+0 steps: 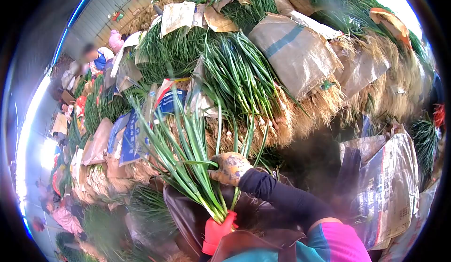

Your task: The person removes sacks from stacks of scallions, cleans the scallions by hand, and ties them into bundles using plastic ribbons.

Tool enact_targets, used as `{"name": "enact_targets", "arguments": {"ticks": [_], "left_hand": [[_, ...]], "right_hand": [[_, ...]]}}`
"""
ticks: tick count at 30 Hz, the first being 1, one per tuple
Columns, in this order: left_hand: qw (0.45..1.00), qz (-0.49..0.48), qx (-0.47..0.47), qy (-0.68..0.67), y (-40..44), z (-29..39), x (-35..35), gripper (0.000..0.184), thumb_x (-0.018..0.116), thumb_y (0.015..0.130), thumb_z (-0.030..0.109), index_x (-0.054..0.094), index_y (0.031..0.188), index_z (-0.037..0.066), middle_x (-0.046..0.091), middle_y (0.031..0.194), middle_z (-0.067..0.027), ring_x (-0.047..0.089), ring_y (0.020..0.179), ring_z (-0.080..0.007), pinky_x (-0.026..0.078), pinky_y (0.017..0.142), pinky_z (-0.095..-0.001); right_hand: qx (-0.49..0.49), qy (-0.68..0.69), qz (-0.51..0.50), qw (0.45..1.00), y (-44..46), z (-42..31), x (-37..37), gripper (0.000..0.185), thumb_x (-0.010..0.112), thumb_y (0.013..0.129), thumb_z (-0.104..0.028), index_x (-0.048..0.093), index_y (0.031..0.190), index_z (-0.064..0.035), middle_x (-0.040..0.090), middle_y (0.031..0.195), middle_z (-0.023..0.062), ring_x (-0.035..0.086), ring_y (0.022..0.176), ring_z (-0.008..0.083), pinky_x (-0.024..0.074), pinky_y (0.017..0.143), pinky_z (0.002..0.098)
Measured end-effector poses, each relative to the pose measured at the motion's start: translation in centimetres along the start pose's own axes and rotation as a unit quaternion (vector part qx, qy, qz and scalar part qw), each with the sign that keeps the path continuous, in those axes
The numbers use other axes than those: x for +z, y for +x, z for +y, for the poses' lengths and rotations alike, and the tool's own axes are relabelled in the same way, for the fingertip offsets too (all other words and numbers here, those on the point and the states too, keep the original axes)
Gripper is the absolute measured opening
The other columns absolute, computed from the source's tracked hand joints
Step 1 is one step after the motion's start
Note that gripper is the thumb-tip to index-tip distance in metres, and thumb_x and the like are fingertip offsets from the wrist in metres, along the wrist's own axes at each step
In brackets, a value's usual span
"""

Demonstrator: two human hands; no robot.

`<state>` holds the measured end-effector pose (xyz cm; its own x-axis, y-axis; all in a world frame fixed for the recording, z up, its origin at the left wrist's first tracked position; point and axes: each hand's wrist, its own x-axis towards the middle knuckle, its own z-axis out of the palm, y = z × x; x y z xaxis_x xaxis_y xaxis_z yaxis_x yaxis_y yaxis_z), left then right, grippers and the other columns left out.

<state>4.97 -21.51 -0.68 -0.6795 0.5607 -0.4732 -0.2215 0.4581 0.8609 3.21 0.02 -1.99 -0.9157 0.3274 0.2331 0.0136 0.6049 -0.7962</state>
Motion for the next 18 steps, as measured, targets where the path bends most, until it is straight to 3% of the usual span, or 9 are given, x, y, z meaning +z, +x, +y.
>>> {"name": "enact_targets", "arguments": {"ticks": [2, 5, 9, 10, 14, 16, 18], "left_hand": [[0.997, 0.022, 0.017, 0.074, 0.0, -0.5, 0.1, 0.025, 0.066, 0.08, 0.022, 0.065, 0.079, -0.003, 0.063, 0.058, -0.009, 0.063, 0.053, -0.0153, 0.046, 0.047, -0.0292], [0.993, 0.031, 0.035, 0.107, -0.1, -0.1, 0.4, 0.025, 0.066, 0.08, 0.022, 0.065, 0.08, -0.003, 0.063, 0.06, -0.0099, 0.063, 0.054, -0.015, 0.046, 0.047, -0.0291], [0.998, 0.011, 0.016, 0.054, -0.1, 0.1, 0.1, 0.021, 0.065, 0.081, 0.019, 0.066, 0.082, -0.001, 0.064, 0.061, -0.0078, 0.063, 0.054, -0.0146, 0.046, 0.048, -0.0281], [0.999, 0.0, 0.008, 0.038, 0.1, -0.3, -0.1, 0.02, 0.064, 0.082, 0.018, 0.066, 0.083, -0.001, 0.064, 0.063, -0.0076, 0.063, 0.055, -0.0145, 0.046, 0.048, -0.0277], [0.997, -0.053, -0.034, -0.045, 0.1, -0.7, -1.3, 0.018, 0.061, 0.085, 0.015, 0.065, 0.091, -0.002, 0.066, 0.075, -0.0077, 0.063, 0.06, -0.0143, 0.047, 0.051, -0.0261], [0.997, -0.053, -0.035, -0.039, 0.0, -1.3, -1.3, 0.019, 0.06, 0.086, 0.014, 0.064, 0.093, -0.003, 0.066, 0.079, -0.0086, 0.063, 0.061, -0.0145, 0.047, 0.051, -0.026], [0.997, -0.061, -0.026, -0.04, 0.0, -1.7, -1.6, 0.019, 0.059, 0.087, 0.014, 0.064, 0.094, -0.003, 0.066, 0.08, -0.0085, 0.063, 0.061, -0.0143, 0.048, 0.053, -0.0259]], "right_hand": [[0.008, 0.043, 0.006, 0.999, 0.8, 1.5, 1.2, 0.038, 0.063, 0.076, -0.032, 0.062, 0.095, 0.0012, 0.062, 0.076, 0.0215, 0.062, 0.074, 0.0335, 0.0489, 0.069, 0.039], [0.025, 0.11, 0.011, 0.994, 2.0, 2.8, 1.4, 0.037, 0.065, 0.073, -0.029, 0.062, 0.089, 0.0044, 0.061, 0.069, 0.0195, 0.062, 0.067, 0.0289, 0.0491, 0.064, 0.037], [0.159, 0.147, -0.037, 0.976, 2.9, -0.5, -2.9, 0.038, 0.071, 0.073, -0.029, 0.062, 0.091, 0.0034, 0.064, 0.074, 0.0103, 0.06, 0.068, 0.018, 0.0484, 0.064, 0.0318], [-0.086, 0.054, 0.08, 0.992, 3.3, 2.3, -0.8, 0.032, 0.07, 0.075, -0.025, 0.063, 0.091, 0.0014, 0.064, 0.074, 0.0075, 0.059, 0.067, 0.0154, 0.0474, 0.062, 0.0298], [-0.181, 0.21, 0.051, 0.959, 3.6, 8.2, 1.6, 0.012, 0.063, 0.08, -0.014, 0.06, 0.088, -0.0061, 0.048, 0.062, -0.0043, 0.039, 0.048, 0.003, 0.028, 0.04, 0.0184], [-0.007, 0.293, -0.016, 0.956, 3.5, 6.0, -1.6, 0.017, 0.063, 0.079, -0.014, 0.06, 0.093, -0.0043, 0.052, 0.066, -0.0023, 0.044, 0.051, 0.0056, 0.034, 0.044, 0.0207], [0.067, 0.341, -0.032, 0.937, 3.9, 4.8, -2.5, 0.023, 0.063, 0.079, -0.014, 0.06, 0.098, -0.0025, 0.056, 0.071, -0.0004, 0.049, 0.054, 0.0083, 0.0399, 0.048, 0.023]]}}
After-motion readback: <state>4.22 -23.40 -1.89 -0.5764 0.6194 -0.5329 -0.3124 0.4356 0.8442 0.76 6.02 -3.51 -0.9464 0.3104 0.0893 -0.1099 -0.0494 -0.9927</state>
